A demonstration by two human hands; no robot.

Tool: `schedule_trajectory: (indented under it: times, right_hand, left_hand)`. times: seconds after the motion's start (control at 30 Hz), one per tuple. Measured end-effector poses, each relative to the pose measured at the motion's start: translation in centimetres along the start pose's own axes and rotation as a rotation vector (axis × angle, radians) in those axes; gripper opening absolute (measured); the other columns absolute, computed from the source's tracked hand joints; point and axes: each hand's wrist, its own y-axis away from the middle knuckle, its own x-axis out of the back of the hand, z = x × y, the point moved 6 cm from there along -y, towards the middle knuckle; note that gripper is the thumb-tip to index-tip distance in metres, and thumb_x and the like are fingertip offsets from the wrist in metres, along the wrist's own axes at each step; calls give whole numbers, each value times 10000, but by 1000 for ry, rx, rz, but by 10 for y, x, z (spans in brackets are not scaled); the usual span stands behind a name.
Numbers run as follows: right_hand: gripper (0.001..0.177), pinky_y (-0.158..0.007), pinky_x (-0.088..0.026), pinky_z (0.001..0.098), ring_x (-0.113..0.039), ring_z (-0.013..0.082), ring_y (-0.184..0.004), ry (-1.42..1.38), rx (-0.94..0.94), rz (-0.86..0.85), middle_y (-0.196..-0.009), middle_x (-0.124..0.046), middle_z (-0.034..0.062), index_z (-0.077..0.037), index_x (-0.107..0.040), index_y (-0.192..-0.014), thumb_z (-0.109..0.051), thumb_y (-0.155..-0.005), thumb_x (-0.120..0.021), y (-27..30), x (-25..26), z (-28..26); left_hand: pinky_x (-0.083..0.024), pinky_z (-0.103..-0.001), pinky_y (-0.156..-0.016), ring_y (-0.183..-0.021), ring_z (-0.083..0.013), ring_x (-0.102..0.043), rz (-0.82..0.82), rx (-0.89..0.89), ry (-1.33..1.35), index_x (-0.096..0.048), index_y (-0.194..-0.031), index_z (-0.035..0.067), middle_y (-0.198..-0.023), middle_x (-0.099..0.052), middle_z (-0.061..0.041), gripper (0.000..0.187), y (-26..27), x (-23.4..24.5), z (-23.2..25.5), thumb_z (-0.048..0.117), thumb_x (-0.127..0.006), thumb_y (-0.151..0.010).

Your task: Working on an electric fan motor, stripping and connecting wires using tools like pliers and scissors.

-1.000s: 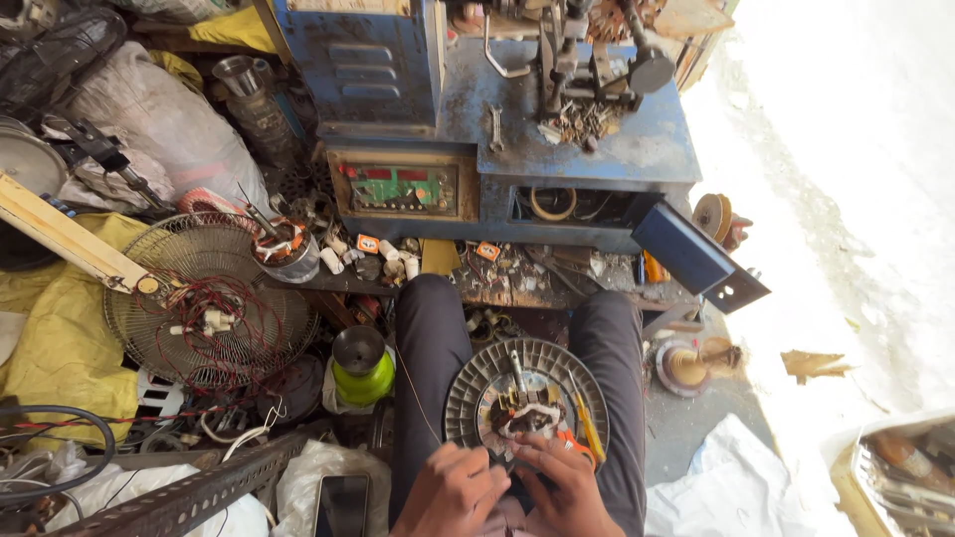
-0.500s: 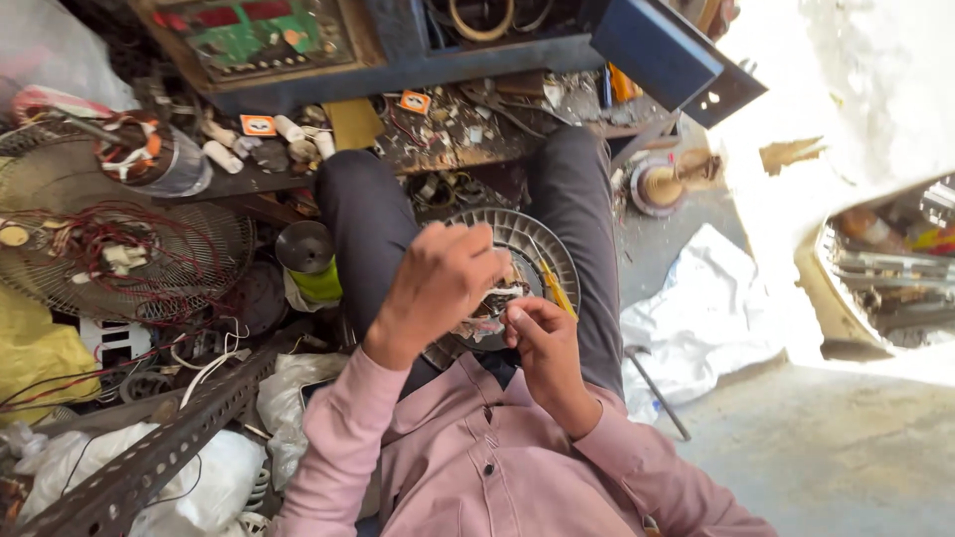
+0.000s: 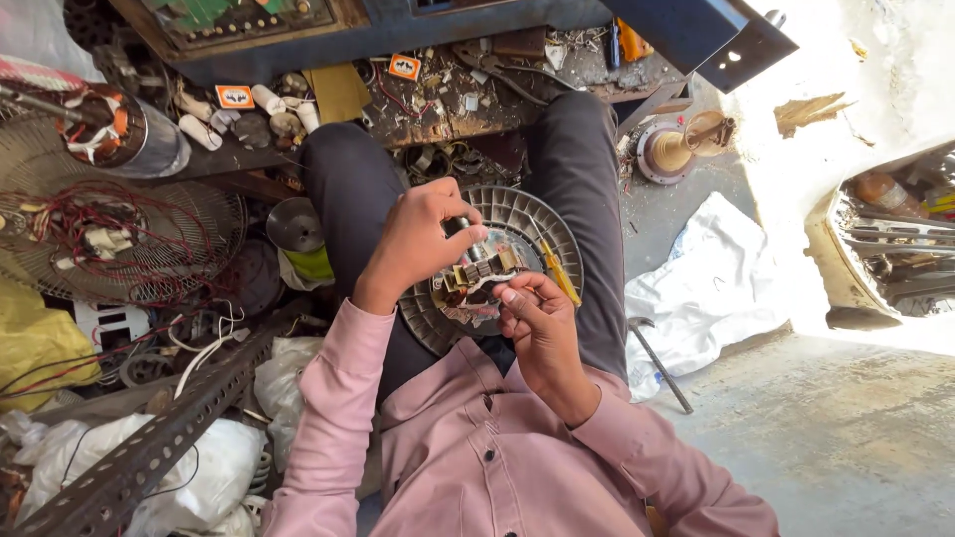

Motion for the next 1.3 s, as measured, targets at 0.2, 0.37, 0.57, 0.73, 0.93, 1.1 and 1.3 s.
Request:
schedule_trajectory:
  times: [0.2, 0.37, 0.57, 0.73, 0.93, 1.1, 1.3]
  right_hand:
    - [139, -625, -488, 268, -640, 115, -750, -20, -14, -32, -1020, -756, 97, -103, -619, -952, -16, -904, -716, -1, 3, -6]
    - [134, -609, -496, 258, -672, 130, -779, -5, -100, -30, -1050, -755, 119, -119, -619, -957, -29, -917, -710, 1, 3, -14]
    - [120, -550, -503, 230, -677, 125, -754, -32, -171, -47, -1136, -749, 161, -118, -610, -936, -33, -926, -695, 6, 4, -20]
    - [99, -547, -511, 213, -669, 113, -729, -70, -176, -89, -1197, -745, 183, -90, -607, -926, -35, -922, -689, 8, 1, -23]
    - [97, -571, -520, 234, -670, 126, -736, -37, -170, -71, -1178, -732, 171, -94, -604, -945, -42, -932, -685, 8, 13, -23]
    - [97, -615, -527, 257, -692, 177, -761, 76, 33, -80, -1055, -728, 162, -67, -614, -983, -11, -934, -677, 1, 27, -41]
    - [172, -809, -565, 326, -702, 212, -933, 383, 419, -167, -1078, -720, 175, -10, -635, -1078, 58, -966, -747, -19, 18, -80]
  left_hand:
    - [-409, -324, -539, -586, -151, -528, 107, 72, 104, -785, -844, 50, -696, -549, -55, 176, 18, -17, -45, 181, -861, -756]
    - [-376, -315, -526, -574, -136, -495, 236, 60, 122, -788, -825, 57, -679, -533, -37, 172, 27, -18, -52, 198, -865, -764]
    - [-343, -308, -529, -580, -124, -454, 328, 41, 163, -783, -824, 55, -667, -496, -22, 184, 29, -20, -57, 217, -864, -791]
    - [-336, -309, -528, -577, -120, -452, 372, 62, 151, -782, -821, 55, -665, -483, -19, 189, 32, -21, -58, 223, -866, -796]
    - [-338, -299, -522, -580, -114, -472, 425, 29, 147, -753, -815, 45, -690, -517, -17, 143, 33, -23, -62, 160, -836, -795]
    - [-314, -301, -501, -555, -117, -452, 501, 17, 118, -742, -779, 49, -664, -506, -21, 112, 35, -24, -67, 125, -822, -801]
    - [-357, -313, -516, -561, -154, -499, 579, -43, 83, -740, -785, 50, -670, -517, -52, 109, 36, -19, -60, 127, -818, -791]
